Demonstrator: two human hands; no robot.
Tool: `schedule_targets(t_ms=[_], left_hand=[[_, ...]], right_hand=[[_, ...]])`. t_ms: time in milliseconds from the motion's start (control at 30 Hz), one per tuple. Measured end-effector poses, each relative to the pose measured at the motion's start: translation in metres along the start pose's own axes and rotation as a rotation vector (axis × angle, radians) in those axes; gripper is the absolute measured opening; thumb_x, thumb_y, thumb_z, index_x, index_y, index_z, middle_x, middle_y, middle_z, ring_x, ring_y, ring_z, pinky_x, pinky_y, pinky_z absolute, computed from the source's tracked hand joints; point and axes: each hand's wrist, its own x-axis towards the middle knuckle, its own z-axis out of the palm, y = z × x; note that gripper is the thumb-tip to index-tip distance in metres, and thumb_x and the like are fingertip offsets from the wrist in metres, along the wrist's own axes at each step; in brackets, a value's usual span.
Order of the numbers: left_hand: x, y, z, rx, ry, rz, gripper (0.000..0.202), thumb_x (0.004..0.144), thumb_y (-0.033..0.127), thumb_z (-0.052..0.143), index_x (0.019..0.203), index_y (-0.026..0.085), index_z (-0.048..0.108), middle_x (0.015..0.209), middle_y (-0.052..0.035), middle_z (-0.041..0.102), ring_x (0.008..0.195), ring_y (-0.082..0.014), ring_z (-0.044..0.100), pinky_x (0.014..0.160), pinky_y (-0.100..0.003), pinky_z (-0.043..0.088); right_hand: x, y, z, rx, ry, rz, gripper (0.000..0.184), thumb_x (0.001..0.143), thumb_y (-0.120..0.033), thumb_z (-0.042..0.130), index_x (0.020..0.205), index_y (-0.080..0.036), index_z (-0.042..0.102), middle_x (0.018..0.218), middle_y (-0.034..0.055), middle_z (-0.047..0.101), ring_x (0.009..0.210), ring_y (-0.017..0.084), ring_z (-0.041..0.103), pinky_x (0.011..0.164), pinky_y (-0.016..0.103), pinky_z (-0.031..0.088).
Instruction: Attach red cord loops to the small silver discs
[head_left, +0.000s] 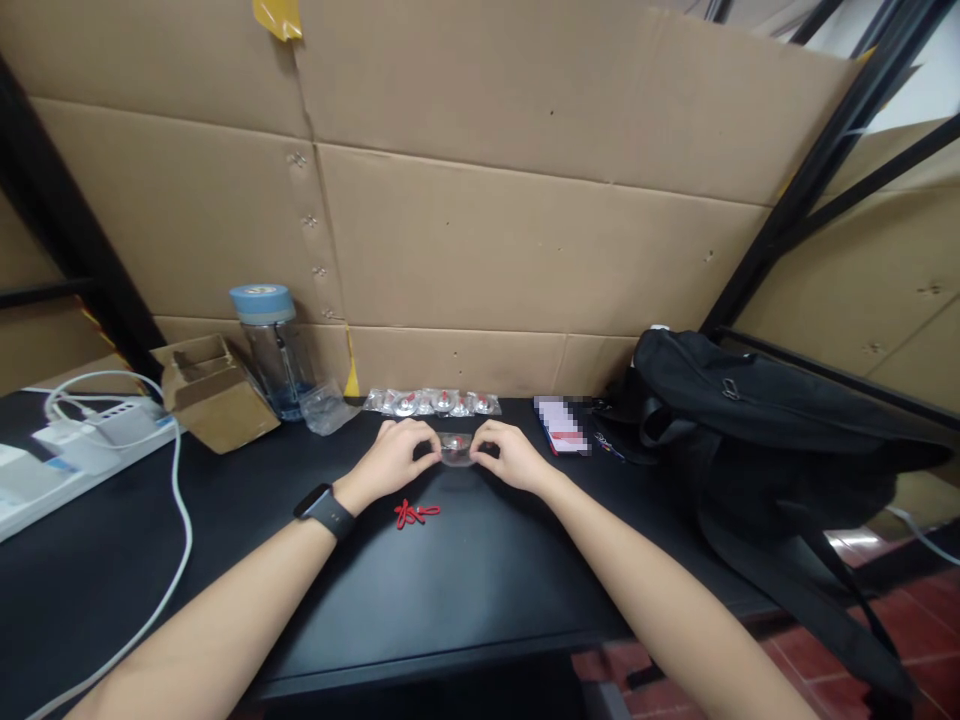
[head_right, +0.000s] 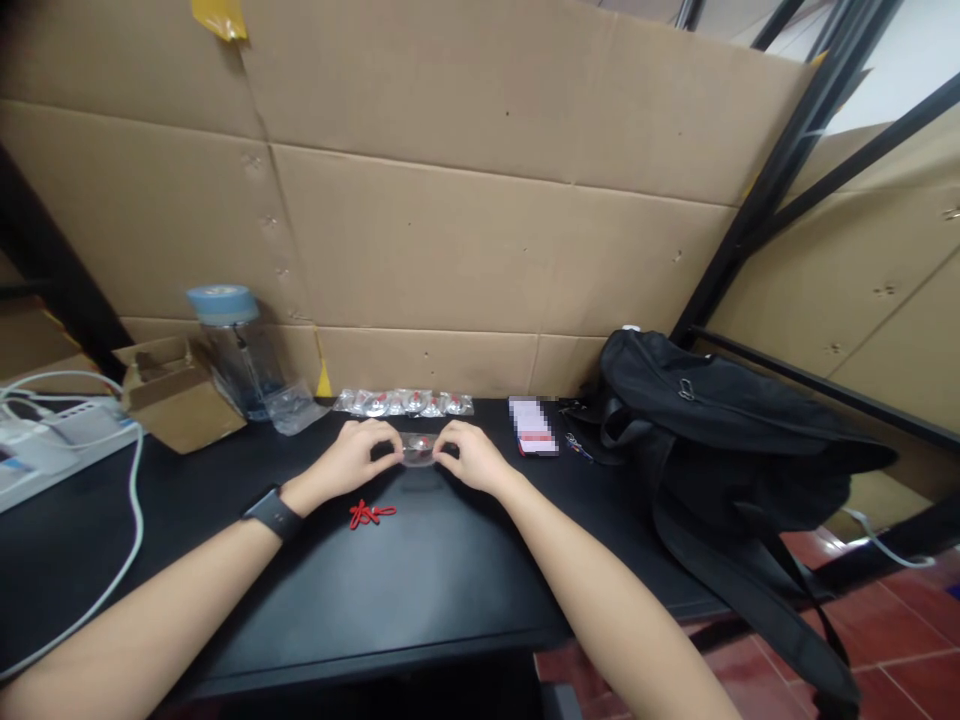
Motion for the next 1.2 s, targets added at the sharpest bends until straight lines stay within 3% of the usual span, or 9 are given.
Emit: schedule_targets(t_ms=[167,333,400,500,567,700,900,1033,1200], left_hand=[[0.000,-0.006,-0.001,-0.228,0.037,-0.127,0.022,0.088,0.042,0.063,0.085,0.022,0.071,0.092,-0.0009,0.075,0.084,-0.0191,0.067,0.084,-0.030,0.047],[0.002,-0.005,0.009,-0.418,0.047,-0.239,0.025,0.087,0.044,0.061,0.090,0.020,0.067,0.086,-0.0024,0.076,0.083,-0.0197,0.070,0.082,-0.030,0.049],[0.001,-0.001,0.011,-0.417,0.070,-0.323,0.029,0.084,0.041,0.065,0.106,0.022,0.063,0.083,-0.0005,0.077,0.078,-0.0193,0.070,0.081,-0.030,0.048],[0.000,0.007,0.009,-0.307,0.078,-0.415,0.047,0.082,0.036,0.066,0.126,0.027,0.051,0.078,0.0045,0.076,0.071,-0.0182,0.069,0.086,-0.034,0.045],[-0.001,0.011,0.008,-0.209,0.051,-0.396,0.044,0.084,0.035,0.064,0.127,0.030,0.053,0.080,0.0058,0.076,0.073,-0.0179,0.068,0.092,-0.037,0.041],[-0.002,0.012,0.008,-0.011,-0.016,-0.290,0.024,0.092,0.040,0.054,0.110,0.036,0.070,0.091,0.0013,0.074,0.096,-0.0233,0.065,0.094,-0.042,0.035],[-0.007,0.006,0.010,0.079,-0.034,-0.146,0.033,0.091,0.052,0.055,0.107,0.032,0.075,0.122,-0.0063,0.068,0.121,-0.0302,0.053,0.098,-0.046,0.030],[-0.007,0.006,0.010,0.069,-0.032,-0.110,0.026,0.086,0.038,0.064,0.110,0.031,0.071,0.119,-0.0048,0.071,0.123,-0.0297,0.054,0.098,-0.045,0.028],[-0.003,0.012,0.007,-0.018,0.010,-0.244,0.017,0.093,0.037,0.055,0.099,0.029,0.069,0.101,-0.0003,0.076,0.103,-0.0243,0.066,0.094,-0.041,0.032]], right_hand=[[0.000,0.003,0.001,0.141,0.038,0.195,0.014,0.089,-0.029,0.064,0.087,-0.018,0.073,0.078,0.0011,0.069,0.064,0.013,0.058,0.064,0.024,0.044],[0.001,0.005,0.012,0.292,0.116,0.298,0.019,0.088,-0.033,0.062,0.084,-0.017,0.069,0.079,0.0024,0.071,0.068,0.014,0.063,0.067,0.024,0.047],[0.000,0.005,0.015,0.301,0.157,0.332,0.017,0.084,-0.031,0.064,0.095,-0.018,0.067,0.076,0.0005,0.070,0.063,0.013,0.061,0.063,0.023,0.046],[-0.002,0.002,0.017,0.244,0.165,0.338,0.043,0.083,-0.025,0.065,0.125,-0.022,0.057,0.073,-0.0040,0.068,0.056,0.012,0.056,0.060,0.023,0.045],[-0.003,0.000,0.016,0.132,0.129,0.306,0.044,0.086,-0.023,0.062,0.129,-0.026,0.057,0.075,-0.0040,0.067,0.058,0.012,0.056,0.063,0.024,0.046],[-0.004,-0.006,0.014,-0.137,0.033,0.199,0.031,0.091,-0.016,0.052,0.110,-0.027,0.074,0.090,0.0022,0.065,0.083,0.015,0.061,0.078,0.027,0.047],[-0.007,-0.009,0.016,-0.262,-0.033,0.086,0.039,0.083,-0.019,0.068,0.121,-0.026,0.069,0.123,0.0068,0.063,0.111,0.023,0.055,0.095,0.038,0.045],[-0.004,-0.009,0.015,-0.230,-0.022,0.084,0.021,0.096,-0.029,0.059,0.112,-0.026,0.072,0.115,0.0076,0.071,0.108,0.024,0.059,0.095,0.042,0.042],[0.000,-0.007,0.014,-0.056,0.060,0.196,0.021,0.098,-0.035,0.054,0.101,-0.026,0.073,0.091,0.0048,0.076,0.089,0.021,0.066,0.086,0.035,0.047]])
